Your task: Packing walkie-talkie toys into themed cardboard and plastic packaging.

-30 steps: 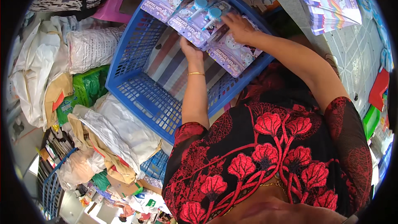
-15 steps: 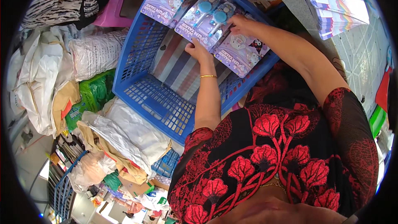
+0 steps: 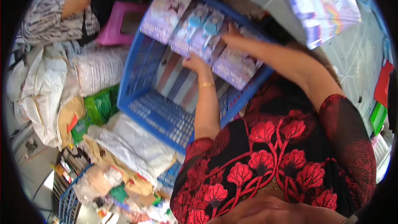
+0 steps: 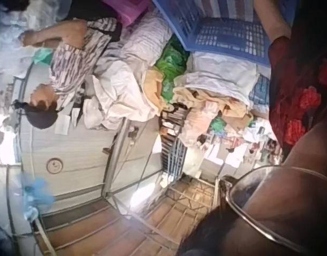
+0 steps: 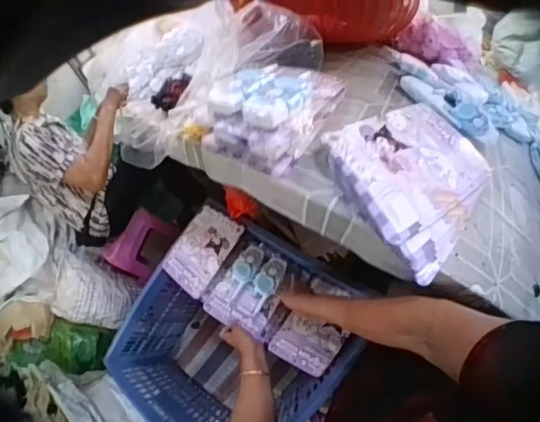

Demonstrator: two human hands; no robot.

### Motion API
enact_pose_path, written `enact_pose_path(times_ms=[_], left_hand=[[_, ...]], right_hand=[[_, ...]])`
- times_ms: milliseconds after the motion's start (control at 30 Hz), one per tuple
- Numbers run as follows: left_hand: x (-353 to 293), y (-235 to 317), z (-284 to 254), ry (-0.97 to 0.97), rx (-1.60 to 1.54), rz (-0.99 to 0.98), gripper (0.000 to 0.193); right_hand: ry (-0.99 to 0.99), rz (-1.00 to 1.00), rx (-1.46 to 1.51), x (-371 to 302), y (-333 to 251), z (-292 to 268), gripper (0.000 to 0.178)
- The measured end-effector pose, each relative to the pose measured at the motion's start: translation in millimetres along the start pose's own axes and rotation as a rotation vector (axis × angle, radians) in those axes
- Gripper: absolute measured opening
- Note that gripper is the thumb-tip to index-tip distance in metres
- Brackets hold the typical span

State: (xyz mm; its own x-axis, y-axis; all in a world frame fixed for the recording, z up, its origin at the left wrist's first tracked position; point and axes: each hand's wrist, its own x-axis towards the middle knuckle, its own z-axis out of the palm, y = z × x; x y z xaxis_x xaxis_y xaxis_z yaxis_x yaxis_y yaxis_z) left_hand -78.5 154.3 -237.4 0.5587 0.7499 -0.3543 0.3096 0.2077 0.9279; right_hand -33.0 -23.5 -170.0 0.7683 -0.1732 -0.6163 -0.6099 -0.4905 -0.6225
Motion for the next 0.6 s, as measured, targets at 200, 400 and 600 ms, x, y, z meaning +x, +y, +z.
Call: enact_pose_path(times_ms=[200, 400, 600], left_hand=[[-60, 63, 10, 0.080, -0.025, -0.014, 0.052], [-103, 221, 45, -0.278, -0.206, 0.381, 0.034], [-136, 331, 148, -0.764, -0.149, 0.237, 0.034]], right_hand=[[-0.189, -0.153, -0.029, -70, 60, -39, 0.069], [-0.335, -0.479, 0.004, -193, 13, -116, 0.058], [-0.488, -0.775, -0.082, -268, -26, -203, 0.046]])
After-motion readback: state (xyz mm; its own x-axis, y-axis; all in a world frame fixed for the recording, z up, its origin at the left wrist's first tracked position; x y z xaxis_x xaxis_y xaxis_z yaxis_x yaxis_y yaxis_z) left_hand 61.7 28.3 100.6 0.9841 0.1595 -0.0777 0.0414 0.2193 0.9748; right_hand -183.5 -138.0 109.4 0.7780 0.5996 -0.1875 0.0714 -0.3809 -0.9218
